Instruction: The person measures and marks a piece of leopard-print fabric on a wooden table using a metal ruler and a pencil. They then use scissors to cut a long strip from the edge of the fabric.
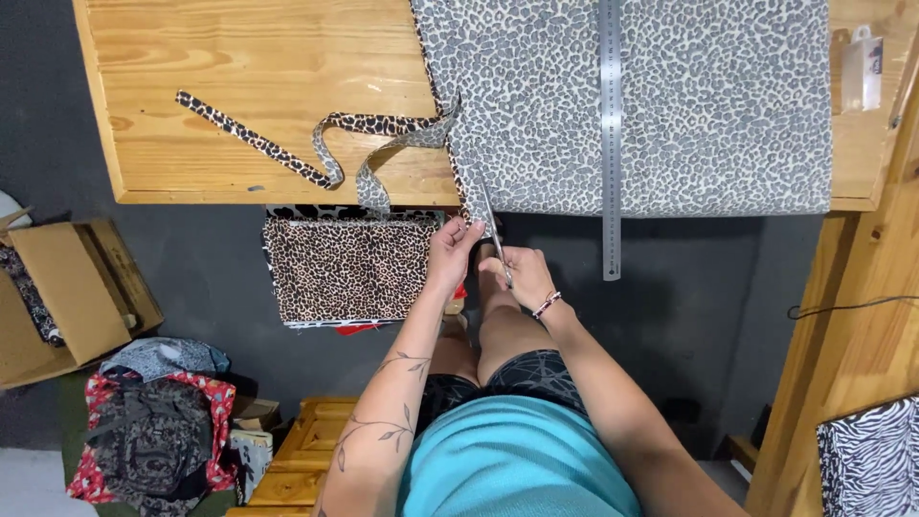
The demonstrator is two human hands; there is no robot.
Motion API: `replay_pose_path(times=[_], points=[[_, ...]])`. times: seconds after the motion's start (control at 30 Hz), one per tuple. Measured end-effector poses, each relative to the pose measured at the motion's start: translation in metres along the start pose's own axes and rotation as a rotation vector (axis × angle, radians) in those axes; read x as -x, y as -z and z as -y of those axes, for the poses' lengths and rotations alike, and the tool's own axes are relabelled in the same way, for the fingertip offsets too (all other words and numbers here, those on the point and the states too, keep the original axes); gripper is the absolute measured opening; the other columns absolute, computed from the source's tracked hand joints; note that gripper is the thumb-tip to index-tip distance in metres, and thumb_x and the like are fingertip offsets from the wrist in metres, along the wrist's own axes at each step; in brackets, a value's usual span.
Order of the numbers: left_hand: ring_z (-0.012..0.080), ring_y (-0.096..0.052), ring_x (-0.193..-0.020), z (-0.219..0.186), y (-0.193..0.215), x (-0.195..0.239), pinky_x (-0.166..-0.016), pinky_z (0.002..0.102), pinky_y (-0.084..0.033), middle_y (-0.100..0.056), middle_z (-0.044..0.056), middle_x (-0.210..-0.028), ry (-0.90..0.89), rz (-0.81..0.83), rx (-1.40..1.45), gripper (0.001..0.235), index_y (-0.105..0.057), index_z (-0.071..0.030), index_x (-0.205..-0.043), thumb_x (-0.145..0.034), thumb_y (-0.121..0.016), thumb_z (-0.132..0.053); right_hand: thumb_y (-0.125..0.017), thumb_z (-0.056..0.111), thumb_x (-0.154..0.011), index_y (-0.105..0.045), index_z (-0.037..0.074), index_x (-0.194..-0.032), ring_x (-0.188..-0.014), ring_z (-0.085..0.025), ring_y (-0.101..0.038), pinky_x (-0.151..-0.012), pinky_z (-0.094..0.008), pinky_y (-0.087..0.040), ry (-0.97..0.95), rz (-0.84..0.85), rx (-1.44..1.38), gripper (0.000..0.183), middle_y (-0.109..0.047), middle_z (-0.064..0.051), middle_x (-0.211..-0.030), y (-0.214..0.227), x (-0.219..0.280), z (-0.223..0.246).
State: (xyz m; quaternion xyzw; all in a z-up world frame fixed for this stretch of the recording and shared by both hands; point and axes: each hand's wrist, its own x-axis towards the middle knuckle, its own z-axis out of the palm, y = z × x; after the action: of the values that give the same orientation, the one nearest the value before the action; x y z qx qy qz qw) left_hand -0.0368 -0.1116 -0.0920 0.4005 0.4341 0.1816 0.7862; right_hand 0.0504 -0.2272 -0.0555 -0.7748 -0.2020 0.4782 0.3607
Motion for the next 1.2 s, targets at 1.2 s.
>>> replay_pose_path(times=[1.2], points=[[0.0005,-0.059,-0.071,0.036,0.035,-0.002,-0.066,0.016,-0.050,-0.067,-0.004,-0.072,-0.006,0.103,-0.111,0.019,-0.063,-0.010,-0.078,-0.096,-0.070,-0.008,-0.066,0.051,-0.094,-0.064,0.015,-0.055,-0.053,-0.017,-0.058,-0.059,-0.028,-0.045,0.021,0.051,0.010,0.053,-0.062,-0.003,-0.048,0.019,-0.045,0.038]])
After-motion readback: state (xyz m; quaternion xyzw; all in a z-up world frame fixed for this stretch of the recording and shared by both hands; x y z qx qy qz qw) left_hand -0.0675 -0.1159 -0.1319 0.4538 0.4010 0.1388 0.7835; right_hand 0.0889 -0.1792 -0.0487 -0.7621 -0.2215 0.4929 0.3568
